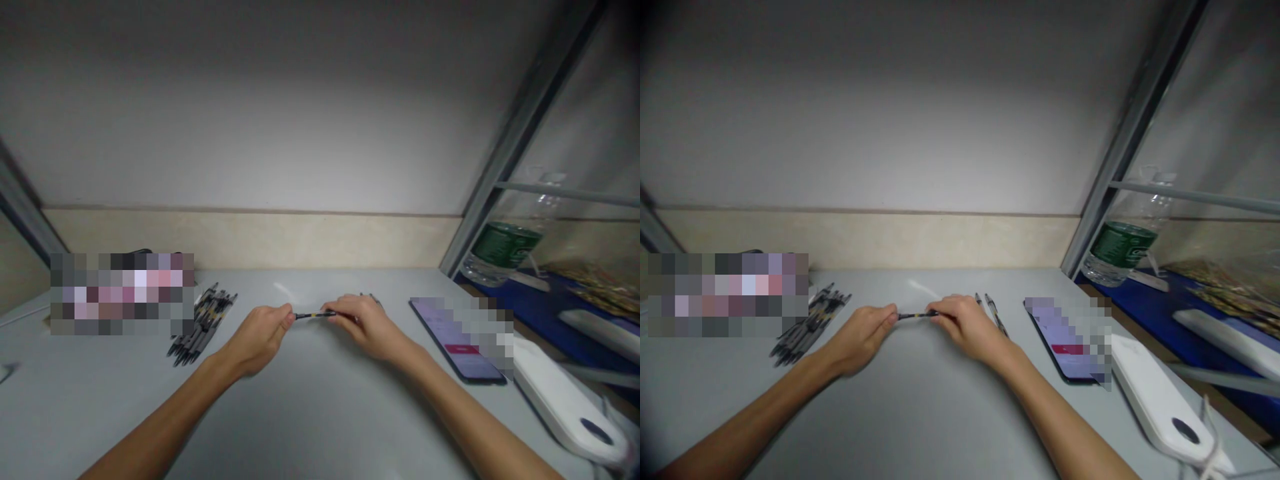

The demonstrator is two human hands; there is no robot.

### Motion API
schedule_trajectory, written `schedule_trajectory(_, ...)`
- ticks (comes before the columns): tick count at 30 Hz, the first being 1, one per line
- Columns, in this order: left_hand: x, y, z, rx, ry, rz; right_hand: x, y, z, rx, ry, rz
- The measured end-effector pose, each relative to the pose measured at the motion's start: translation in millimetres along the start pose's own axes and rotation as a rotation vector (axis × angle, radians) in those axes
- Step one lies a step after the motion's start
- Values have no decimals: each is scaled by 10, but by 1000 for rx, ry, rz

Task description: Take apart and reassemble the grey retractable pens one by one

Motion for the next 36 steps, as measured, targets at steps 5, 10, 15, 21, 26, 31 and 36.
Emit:
schedule_trajectory(5,25,-62,33,94,-33,-250,7,-12,-11,129,90,-102)
schedule_trajectory(10,-7,-81,16,178,-83,-542,72,-55,-32,206,151,-118)
schedule_trajectory(15,111,-110,28,186,80,-631,106,-16,-16,84,178,-71)
schedule_trajectory(21,293,-205,7,176,320,-682,140,190,-28,-186,263,123)
schedule_trajectory(26,349,-235,-8,215,366,-687,86,272,-14,-261,241,401)
schedule_trajectory(31,349,-257,17,225,353,-671,116,315,-36,-261,304,418)
schedule_trajectory(36,295,-397,11,299,425,-895,144,292,-48,-245,346,358)
Point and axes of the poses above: each hand's wrist, its own z-axis towards the middle knuckle, its own x-axis out of the back of the hand, y = z × x, the point moved 8 cm from there along z, towards the middle knuckle, and after that the axes turned 1 degree about z, right-handed, at the moved point
